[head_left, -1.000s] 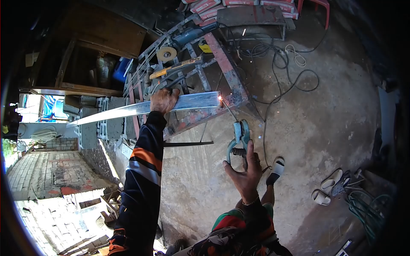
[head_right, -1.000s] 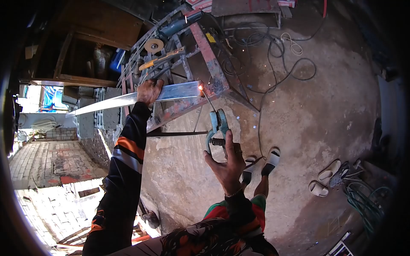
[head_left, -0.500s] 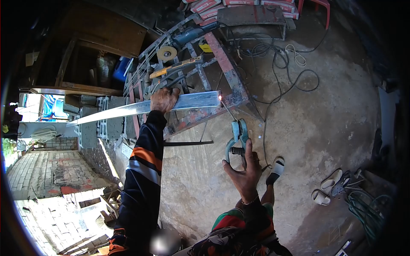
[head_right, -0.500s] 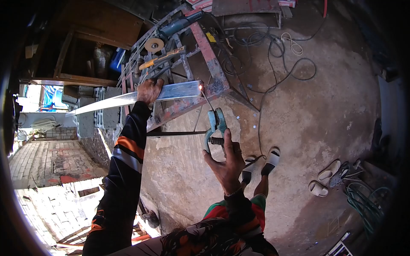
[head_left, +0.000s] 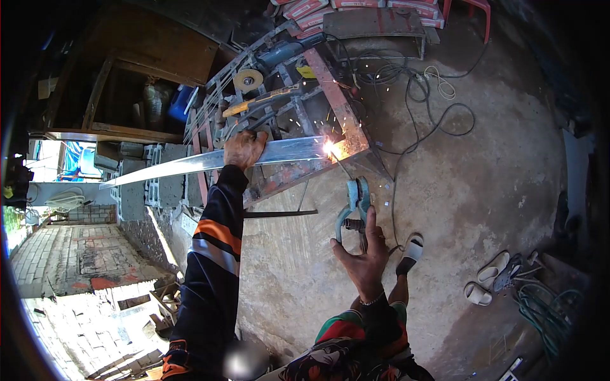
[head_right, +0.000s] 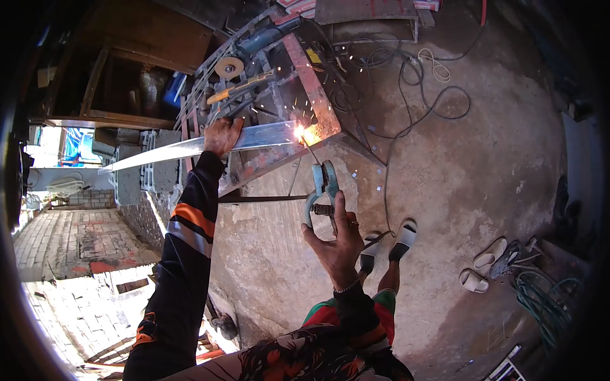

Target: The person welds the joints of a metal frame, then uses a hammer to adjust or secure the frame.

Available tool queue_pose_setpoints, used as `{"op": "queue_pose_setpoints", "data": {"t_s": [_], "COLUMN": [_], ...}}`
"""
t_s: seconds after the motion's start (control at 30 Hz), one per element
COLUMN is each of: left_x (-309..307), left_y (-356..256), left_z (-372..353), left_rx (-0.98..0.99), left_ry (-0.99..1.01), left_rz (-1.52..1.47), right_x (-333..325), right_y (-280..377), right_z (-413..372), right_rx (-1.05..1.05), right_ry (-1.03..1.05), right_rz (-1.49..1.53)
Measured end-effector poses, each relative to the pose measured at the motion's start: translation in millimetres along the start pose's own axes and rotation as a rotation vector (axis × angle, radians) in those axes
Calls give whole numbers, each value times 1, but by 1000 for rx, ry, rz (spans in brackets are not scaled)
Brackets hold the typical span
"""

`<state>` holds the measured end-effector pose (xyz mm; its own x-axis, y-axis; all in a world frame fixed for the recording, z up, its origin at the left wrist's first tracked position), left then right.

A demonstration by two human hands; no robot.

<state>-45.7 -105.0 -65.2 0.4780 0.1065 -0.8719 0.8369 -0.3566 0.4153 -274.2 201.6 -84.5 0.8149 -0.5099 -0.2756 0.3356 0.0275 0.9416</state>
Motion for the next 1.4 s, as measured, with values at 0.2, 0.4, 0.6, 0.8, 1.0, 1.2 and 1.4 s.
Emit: {"op": "queue_pose_setpoints", "data": {"t_s": [0.2,0.4,0.6,0.8,1.0,1.2,1.4], "left_x": [-7,-8,-12,-19,-19,-10,-11], "left_y": [-4,-5,-4,-3,1,13,8], "left_z": [-3,-4,-6,-9,-9,-6,-4], "left_rx": [57,65,37,-6,-70,-169,-118], "left_ry": [-93,-129,-119,-106,0,-27,6], "left_rz": [19,22,-9,-111,-182,-304,-299], "right_x": [-19,-45,-39,24,62,56,5], "right_y": [2,-36,-30,-4,-39,-43,12], "right_z": [-1,43,162,235,240,245,228], "right_rx": [-23,117,-49,-210,-173,-83,-22], "right_ry": [-92,-141,33,291,530,558,457], "right_rz": [227,387,255,303,197,204,-96]}}
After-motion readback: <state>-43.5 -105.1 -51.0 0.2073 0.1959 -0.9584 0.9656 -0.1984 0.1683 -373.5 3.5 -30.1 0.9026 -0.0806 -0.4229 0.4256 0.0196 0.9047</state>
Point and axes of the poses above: each hand's wrist, its own z-axis towards the middle knuckle, its own x-axis out of the palm, y = z × x, the point moved 10 cm from there along z, towards the middle knuckle, and after that the axes turned 3 degrees about -x, right-handed, at the moved point
